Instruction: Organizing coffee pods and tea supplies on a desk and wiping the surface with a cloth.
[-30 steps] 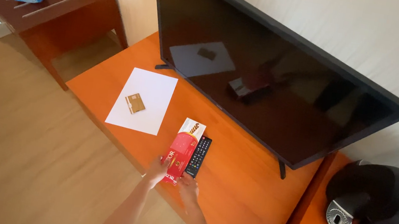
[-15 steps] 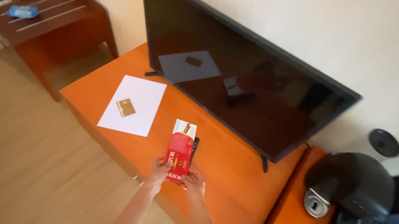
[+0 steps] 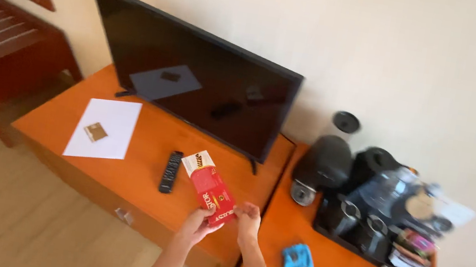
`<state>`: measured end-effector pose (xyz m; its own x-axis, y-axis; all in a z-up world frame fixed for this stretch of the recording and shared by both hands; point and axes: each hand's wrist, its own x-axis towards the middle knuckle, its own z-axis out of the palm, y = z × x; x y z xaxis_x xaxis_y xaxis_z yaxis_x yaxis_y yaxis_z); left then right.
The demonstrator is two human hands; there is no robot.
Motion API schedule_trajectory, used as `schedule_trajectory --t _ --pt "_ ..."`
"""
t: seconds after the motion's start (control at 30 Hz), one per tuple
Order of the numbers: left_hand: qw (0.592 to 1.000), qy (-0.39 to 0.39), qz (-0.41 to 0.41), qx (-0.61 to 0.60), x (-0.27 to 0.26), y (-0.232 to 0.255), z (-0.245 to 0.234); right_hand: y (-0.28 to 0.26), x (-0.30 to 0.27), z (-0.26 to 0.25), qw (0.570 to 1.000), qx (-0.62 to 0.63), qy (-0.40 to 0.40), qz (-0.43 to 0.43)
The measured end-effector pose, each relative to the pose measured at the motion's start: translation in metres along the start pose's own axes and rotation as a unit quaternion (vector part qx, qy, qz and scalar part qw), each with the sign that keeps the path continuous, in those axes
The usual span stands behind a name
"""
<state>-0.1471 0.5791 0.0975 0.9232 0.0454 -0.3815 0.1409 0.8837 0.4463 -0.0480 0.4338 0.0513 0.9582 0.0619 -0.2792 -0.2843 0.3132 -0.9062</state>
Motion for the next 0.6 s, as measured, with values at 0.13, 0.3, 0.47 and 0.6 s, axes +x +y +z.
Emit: schedule_trajectory --t 0.13,0.3,0.47,0.6 --pt "0.998 0.037 -0.032 -0.035 0.011 -0.072 0.025 -0.037 -0.031 -0.052 0.996 -0.018 0.084 0.011" --pt "0.997 0.041 -0.063 -0.022 0.007 -0.152 0.064 -0.032 -0.030 -0.141 0.988 0.057 0.130 -0.059" --pt "0.995 -0.016 -0.077 -0.067 -0.005 -0.215 0.108 -0.082 -0.069 -0.188 0.974 0.036 0.213 -0.062" --pt "0.990 -0.009 -0.114 -0.081 -0.013 -0.265 0.132 -0.104 -0.091 -0.234 0.961 0.002 0.277 -0.012"
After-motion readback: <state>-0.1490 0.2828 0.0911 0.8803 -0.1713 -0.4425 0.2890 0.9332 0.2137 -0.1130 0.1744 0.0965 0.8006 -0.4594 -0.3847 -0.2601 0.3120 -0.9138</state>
